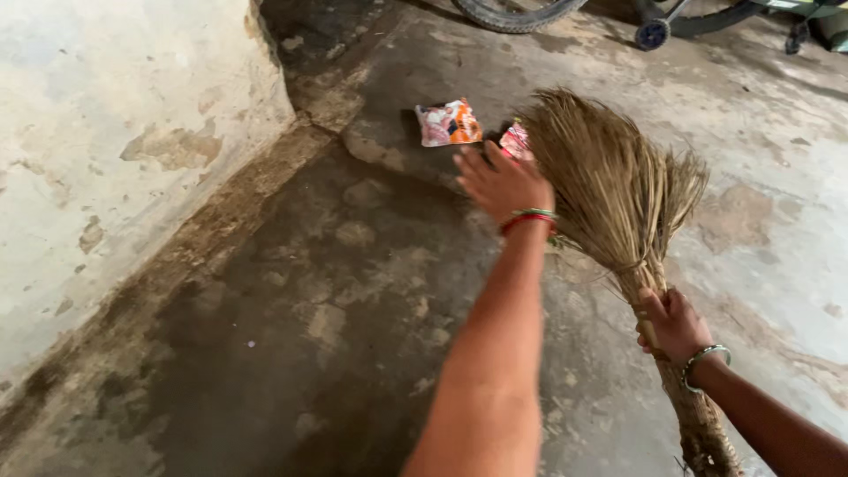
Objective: The person sweeps debris and wrappers into a pile using a straw broom and then picks them up by hand, placing them into a small cardboard box.
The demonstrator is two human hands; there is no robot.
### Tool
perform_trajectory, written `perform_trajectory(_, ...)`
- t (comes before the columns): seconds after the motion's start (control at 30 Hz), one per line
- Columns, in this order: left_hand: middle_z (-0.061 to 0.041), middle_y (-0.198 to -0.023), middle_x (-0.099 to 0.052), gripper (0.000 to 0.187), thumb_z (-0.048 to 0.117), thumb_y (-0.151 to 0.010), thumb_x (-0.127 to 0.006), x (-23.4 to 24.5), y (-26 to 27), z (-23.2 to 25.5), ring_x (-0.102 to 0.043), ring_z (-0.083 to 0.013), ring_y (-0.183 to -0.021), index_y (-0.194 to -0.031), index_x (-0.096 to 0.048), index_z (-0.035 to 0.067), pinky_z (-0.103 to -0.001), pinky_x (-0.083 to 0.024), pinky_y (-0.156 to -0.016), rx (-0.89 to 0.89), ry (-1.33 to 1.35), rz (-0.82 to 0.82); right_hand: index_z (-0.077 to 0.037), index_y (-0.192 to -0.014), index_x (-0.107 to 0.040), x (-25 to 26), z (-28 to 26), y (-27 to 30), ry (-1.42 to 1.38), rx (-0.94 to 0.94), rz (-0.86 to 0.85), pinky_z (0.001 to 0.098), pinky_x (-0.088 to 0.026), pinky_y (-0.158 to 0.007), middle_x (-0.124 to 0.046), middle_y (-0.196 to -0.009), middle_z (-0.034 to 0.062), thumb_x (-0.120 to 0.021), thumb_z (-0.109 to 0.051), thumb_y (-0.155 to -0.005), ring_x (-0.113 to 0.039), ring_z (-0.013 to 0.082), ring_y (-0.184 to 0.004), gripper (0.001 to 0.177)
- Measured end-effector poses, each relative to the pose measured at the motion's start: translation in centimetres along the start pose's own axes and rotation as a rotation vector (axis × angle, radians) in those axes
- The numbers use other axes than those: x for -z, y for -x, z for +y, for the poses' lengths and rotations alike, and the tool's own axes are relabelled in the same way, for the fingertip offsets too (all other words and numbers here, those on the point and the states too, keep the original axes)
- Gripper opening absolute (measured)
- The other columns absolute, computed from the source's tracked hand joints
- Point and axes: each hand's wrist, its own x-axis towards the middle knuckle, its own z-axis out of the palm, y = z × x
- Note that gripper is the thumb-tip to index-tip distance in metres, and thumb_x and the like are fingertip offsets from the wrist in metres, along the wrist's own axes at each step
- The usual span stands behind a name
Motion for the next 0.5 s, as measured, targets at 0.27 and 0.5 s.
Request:
perform_trajectory(0.27, -0.028, -0.168, -0.017, 0.078, 0.057, -0.099, -0.042, -0.6, 3.3, 8.3, -0.010, -0.0422, -0.157, -0.155, -0.033, 0.004, -0.060, -0.007, -0.123, -0.103, 0.079, -0.128, 0.001, -0.105, -0.056, -1.8, -2.9, -3.1, -0.337, -0.029, 0.046, 0.0425, -0.057, -0.048, -0.065, -0.080, 0.0192, -0.052, -0.042, -0.103, -0.065, 0.0263, -0.056, 0.044)
perform_trajectory(0.5, -0.022, -0.167, -0.012, 0.072, 0.056, -0.095, -0.043, 3.4, 0.5, 8.2, -0.001, -0.0413, -0.157, -0.153, -0.036, 0.014, -0.070, -0.003, -0.114, -0.129, 0.149, -0.402, -0.001, -0.102, -0.047, -1.3, -3.1, -10.0, -0.335, -0.029, 0.095, 0.0453, -0.049, -0.042, -0.060, -0.071, 0.0178, -0.054, -0.047, -0.105, -0.060, 0.0273, -0.048, 0.047)
